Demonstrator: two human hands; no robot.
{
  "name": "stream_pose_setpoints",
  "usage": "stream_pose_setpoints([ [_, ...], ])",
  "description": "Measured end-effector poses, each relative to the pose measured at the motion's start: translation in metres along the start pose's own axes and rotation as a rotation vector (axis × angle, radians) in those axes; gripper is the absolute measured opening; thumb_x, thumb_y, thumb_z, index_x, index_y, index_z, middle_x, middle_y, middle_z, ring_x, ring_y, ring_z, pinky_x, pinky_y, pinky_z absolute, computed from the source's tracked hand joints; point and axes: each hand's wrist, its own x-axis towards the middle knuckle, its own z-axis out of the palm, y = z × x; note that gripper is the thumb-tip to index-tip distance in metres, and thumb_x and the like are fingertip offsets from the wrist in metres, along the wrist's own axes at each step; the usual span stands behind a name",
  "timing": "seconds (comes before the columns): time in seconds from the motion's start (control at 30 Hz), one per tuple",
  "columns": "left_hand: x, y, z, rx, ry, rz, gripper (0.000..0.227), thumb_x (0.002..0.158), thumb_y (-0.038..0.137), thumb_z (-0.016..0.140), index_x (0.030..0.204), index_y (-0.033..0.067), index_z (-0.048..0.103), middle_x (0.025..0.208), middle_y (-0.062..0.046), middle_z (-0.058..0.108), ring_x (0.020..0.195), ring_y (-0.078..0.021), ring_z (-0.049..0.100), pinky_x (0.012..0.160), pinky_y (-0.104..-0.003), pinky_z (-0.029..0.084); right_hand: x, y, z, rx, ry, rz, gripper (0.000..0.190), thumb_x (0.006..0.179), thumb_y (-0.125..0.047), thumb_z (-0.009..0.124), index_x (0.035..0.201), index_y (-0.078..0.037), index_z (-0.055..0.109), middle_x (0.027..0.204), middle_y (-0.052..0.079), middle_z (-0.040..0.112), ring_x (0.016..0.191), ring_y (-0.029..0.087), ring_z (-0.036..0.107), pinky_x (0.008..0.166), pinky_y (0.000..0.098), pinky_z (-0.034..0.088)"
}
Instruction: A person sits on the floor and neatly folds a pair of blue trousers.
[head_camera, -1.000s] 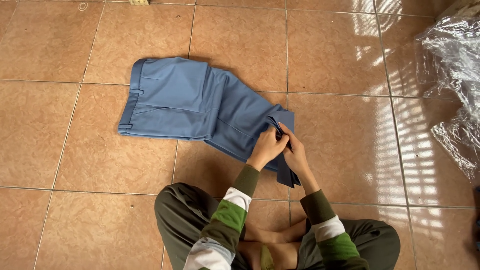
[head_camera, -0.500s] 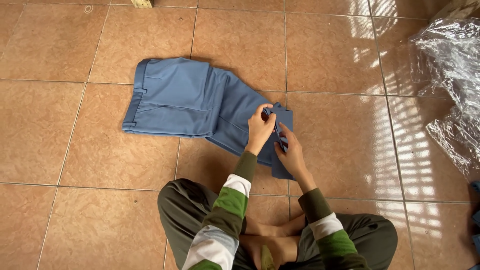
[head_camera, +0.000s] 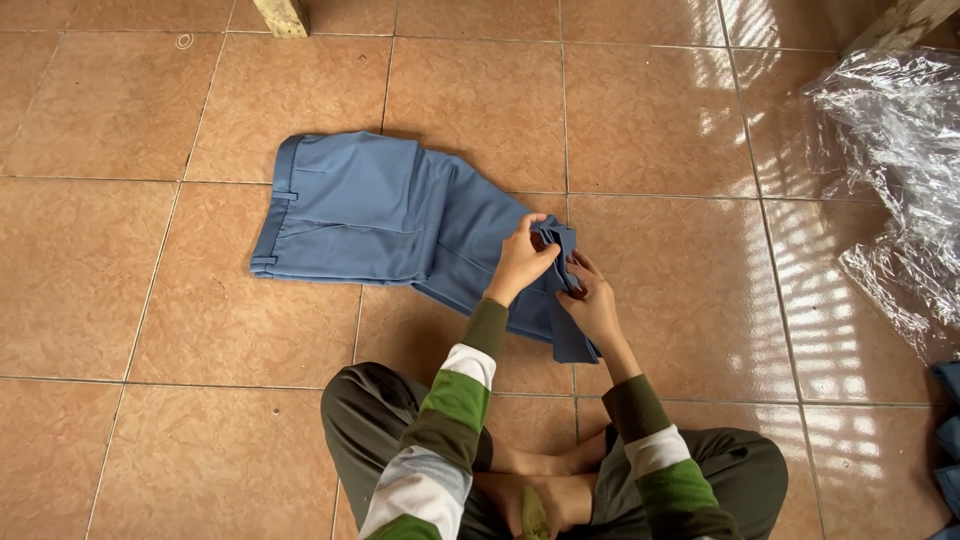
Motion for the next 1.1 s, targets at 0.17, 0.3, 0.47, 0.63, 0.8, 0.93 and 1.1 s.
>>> stream_pose_setpoints([
  [0.17, 0.004, 0.0, 0.006, 0.021, 0.003, -0.014, 0.07, 0.083, 0.048, 0.073, 0.131, 0.0011, 0.056, 0.093, -0.021, 0.069, 0.094, -0.0367, 0.071, 0.076, -0.048, 0.06, -0.007, -0.015, 0.004, -0.081, 0.055, -0.033, 0.049, 0.085, 0.014, 0.061, 0.134, 0.007, 0.06, 0.152, 0.027, 0.042, 0.133, 0.053, 0.046, 0.102, 0.0568, 0.052],
  [0.3, 0.017, -0.021, 0.022, 0.15, 0.084, 0.008, 0.043, 0.087, 0.027, 0.069, 0.123, 0.0041, 0.06, 0.097, -0.026, 0.071, 0.095, -0.0409, 0.072, 0.071, -0.046, 0.063, -0.008, -0.02, 0.006, -0.121, 0.108, -0.08, 0.05, 0.085, 0.017, 0.06, 0.132, 0.004, 0.064, 0.145, 0.025, 0.048, 0.13, 0.049, 0.052, 0.1, 0.0528, 0.055],
  [0.47, 0.015, -0.015, 0.021, 0.196, 0.189, 0.051, 0.034, 0.087, 0.025, 0.067, 0.112, 0.0015, 0.07, 0.083, -0.021, 0.073, 0.078, -0.0355, 0.075, 0.055, -0.038, 0.062, -0.009, 0.013, 0.014, -0.353, 0.163, -0.06, 0.052, 0.089, -0.007, 0.068, 0.14, -0.004, 0.055, 0.126, 0.022, 0.055, 0.112, 0.041, 0.065, 0.085, 0.0491, 0.062],
  [0.63, 0.014, -0.005, 0.013, 0.251, 0.196, -0.058, 0.029, 0.083, 0.033, 0.068, 0.107, 0.0161, 0.067, 0.086, -0.014, 0.075, 0.084, -0.0368, 0.075, 0.065, -0.049, 0.063, -0.019, 0.059, 0.024, -0.576, 0.166, -0.099, 0.051, 0.094, -0.036, 0.07, 0.135, -0.01, 0.056, 0.104, 0.014, 0.064, 0.091, 0.036, 0.071, 0.064, 0.0463, 0.06],
  [0.8, 0.019, 0.0, 0.015, 0.242, 0.151, -0.168, 0.019, 0.092, 0.032, 0.057, 0.11, 0.0273, 0.058, 0.107, -0.014, 0.068, 0.103, -0.0411, 0.071, 0.085, -0.053, 0.059, -0.024, 0.077, 0.023, -0.652, 0.201, -0.114, 0.034, 0.099, -0.03, 0.063, 0.124, -0.006, 0.062, 0.098, 0.013, 0.063, 0.076, 0.033, 0.071, 0.054, 0.0381, 0.058],
  [0.93, 0.015, 0.006, 0.016, 0.167, 0.177, -0.174, 0.023, 0.093, 0.026, 0.054, 0.117, 0.0253, 0.05, 0.111, -0.018, 0.066, 0.109, -0.0441, 0.068, 0.091, -0.055, 0.056, -0.025, 0.07, 0.019, -0.686, 0.201, -0.15, 0.031, 0.102, -0.026, 0.059, 0.122, -0.003, 0.062, 0.09, 0.016, 0.063, 0.068, 0.035, 0.07, 0.048, 0.0381, 0.055],
  [1.1, 0.015, 0.017, 0.015, 0.0, 0.152, 0.065, 0.039, 0.094, 0.022, 0.063, 0.131, 0.0234, 0.053, 0.119, -0.028, 0.067, 0.111, -0.0487, 0.066, 0.095, -0.053, 0.056, -0.015, 0.073, 0.011, -0.59, 0.224, 0.049, 0.026, 0.099, -0.018, 0.052, 0.12, -0.003, 0.058, 0.084, 0.024, 0.069, 0.075, 0.044, 0.072, 0.059, 0.0518, 0.056],
])
